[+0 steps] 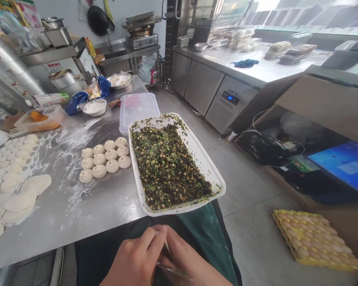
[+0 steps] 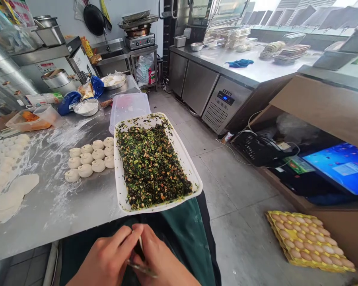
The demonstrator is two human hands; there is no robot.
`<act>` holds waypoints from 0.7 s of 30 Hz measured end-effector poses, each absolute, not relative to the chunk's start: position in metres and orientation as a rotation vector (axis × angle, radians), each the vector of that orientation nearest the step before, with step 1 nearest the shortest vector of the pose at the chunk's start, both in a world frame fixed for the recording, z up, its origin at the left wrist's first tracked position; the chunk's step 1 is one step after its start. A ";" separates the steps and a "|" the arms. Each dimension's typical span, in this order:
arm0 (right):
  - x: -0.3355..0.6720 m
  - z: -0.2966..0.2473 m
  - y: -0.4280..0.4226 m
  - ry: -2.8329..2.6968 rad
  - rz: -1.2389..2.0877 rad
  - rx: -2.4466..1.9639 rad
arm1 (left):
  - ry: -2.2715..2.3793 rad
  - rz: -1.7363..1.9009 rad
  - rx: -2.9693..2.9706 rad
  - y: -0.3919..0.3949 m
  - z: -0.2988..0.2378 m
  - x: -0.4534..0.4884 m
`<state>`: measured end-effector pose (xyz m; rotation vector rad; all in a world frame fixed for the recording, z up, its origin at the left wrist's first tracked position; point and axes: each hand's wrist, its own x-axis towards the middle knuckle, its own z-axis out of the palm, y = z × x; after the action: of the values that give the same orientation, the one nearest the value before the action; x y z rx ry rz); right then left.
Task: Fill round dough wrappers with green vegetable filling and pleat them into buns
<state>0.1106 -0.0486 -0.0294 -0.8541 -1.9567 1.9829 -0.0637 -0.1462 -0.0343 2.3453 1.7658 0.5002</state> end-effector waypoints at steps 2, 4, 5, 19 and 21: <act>0.114 -0.029 -0.046 -1.865 2.163 -0.880 | 1.785 0.530 2.306 -0.147 -0.036 -0.066; 0.116 -0.028 -0.044 -1.720 2.302 -0.863 | 1.826 0.569 2.246 -0.146 -0.035 -0.068; 0.116 -0.028 -0.044 -1.665 2.318 -0.830 | 1.839 0.581 2.239 -0.145 -0.034 -0.069; 0.105 -0.037 -0.054 -1.735 2.105 -0.851 | 1.775 0.583 2.323 -0.139 -0.026 -0.063; 0.108 -0.033 -0.052 -1.702 2.171 -0.873 | 1.753 0.607 2.287 -0.139 -0.026 -0.062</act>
<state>0.1075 -0.0519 -0.0333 -0.8732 -1.7024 2.1713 -0.0622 -0.1394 -0.0264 2.2875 1.7529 0.6071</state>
